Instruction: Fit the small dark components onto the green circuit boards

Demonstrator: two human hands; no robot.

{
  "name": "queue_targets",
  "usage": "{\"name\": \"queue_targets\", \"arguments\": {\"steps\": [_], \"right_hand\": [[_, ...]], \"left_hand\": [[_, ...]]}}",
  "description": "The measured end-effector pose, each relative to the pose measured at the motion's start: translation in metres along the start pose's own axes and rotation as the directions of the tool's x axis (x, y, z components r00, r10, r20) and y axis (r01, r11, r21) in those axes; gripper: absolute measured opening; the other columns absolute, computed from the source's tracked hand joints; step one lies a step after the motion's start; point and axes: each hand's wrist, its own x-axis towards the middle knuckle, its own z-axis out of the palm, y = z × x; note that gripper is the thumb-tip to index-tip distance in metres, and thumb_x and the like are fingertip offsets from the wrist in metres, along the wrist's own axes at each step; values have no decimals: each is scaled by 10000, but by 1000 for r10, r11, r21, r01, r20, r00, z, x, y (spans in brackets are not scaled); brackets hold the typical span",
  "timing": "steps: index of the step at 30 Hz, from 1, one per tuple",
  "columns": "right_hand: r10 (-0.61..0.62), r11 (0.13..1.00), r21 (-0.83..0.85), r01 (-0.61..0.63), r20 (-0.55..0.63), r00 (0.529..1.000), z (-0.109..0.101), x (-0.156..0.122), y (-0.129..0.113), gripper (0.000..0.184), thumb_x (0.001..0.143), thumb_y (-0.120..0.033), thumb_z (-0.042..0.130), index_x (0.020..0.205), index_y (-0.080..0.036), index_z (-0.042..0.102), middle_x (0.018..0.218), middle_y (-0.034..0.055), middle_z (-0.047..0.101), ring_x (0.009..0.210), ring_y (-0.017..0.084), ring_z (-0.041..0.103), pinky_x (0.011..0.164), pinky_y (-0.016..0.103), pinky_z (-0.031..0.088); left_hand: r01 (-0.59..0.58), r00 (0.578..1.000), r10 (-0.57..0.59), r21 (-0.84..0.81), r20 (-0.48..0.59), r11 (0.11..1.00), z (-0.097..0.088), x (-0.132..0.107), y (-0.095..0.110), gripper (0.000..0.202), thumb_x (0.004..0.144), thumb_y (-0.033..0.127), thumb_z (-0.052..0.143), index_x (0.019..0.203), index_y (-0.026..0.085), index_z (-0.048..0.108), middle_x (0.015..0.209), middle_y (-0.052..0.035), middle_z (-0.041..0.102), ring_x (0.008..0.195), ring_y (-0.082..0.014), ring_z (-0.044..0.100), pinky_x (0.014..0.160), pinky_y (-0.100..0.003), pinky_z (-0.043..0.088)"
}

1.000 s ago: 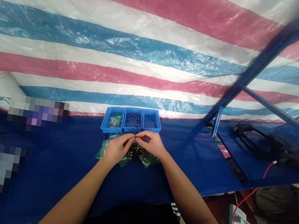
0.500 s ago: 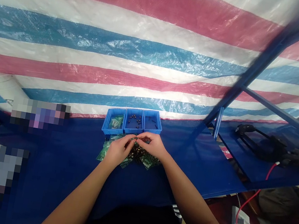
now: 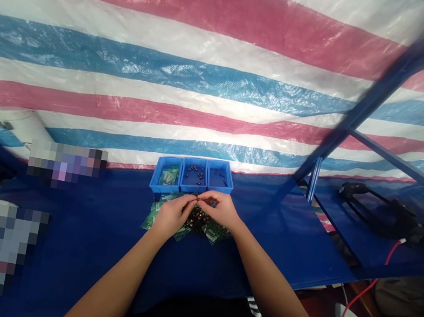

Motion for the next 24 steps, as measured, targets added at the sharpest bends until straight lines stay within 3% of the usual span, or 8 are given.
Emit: {"name": "queue_targets", "arguments": {"steps": [5,14,24], "right_hand": [[0,1000,-4,0,5,1000,-1,1,1,249,803,-356,633,964,-178,700,887,62,715,731,159,652,677,288,542],[-5,999,-33,5,-5,1000,-2,1,2,240,803,-357,634,954,-187,708,881,58,718,726,163,652,672,289,540],[-22,998,-54,21,-16,1000,2,1,8,217,803,-339,630,941,-191,706,867,59,718,714,171,652,674,305,539]], "left_hand": [[24,999,-24,18,22,1000,-3,1,3,295,941,356,455,1148,220,615,1028,-56,716,847,-185,694,725,-259,542],[-22,1000,22,-17,-21,1000,1,0,0,264,948,322,444,1101,220,634,1076,-50,704,941,-186,680,829,-286,540],[-50,998,51,31,-35,998,0,-1,0,247,942,316,464,1110,217,615,1053,-55,709,902,-186,688,767,-280,545]]}}
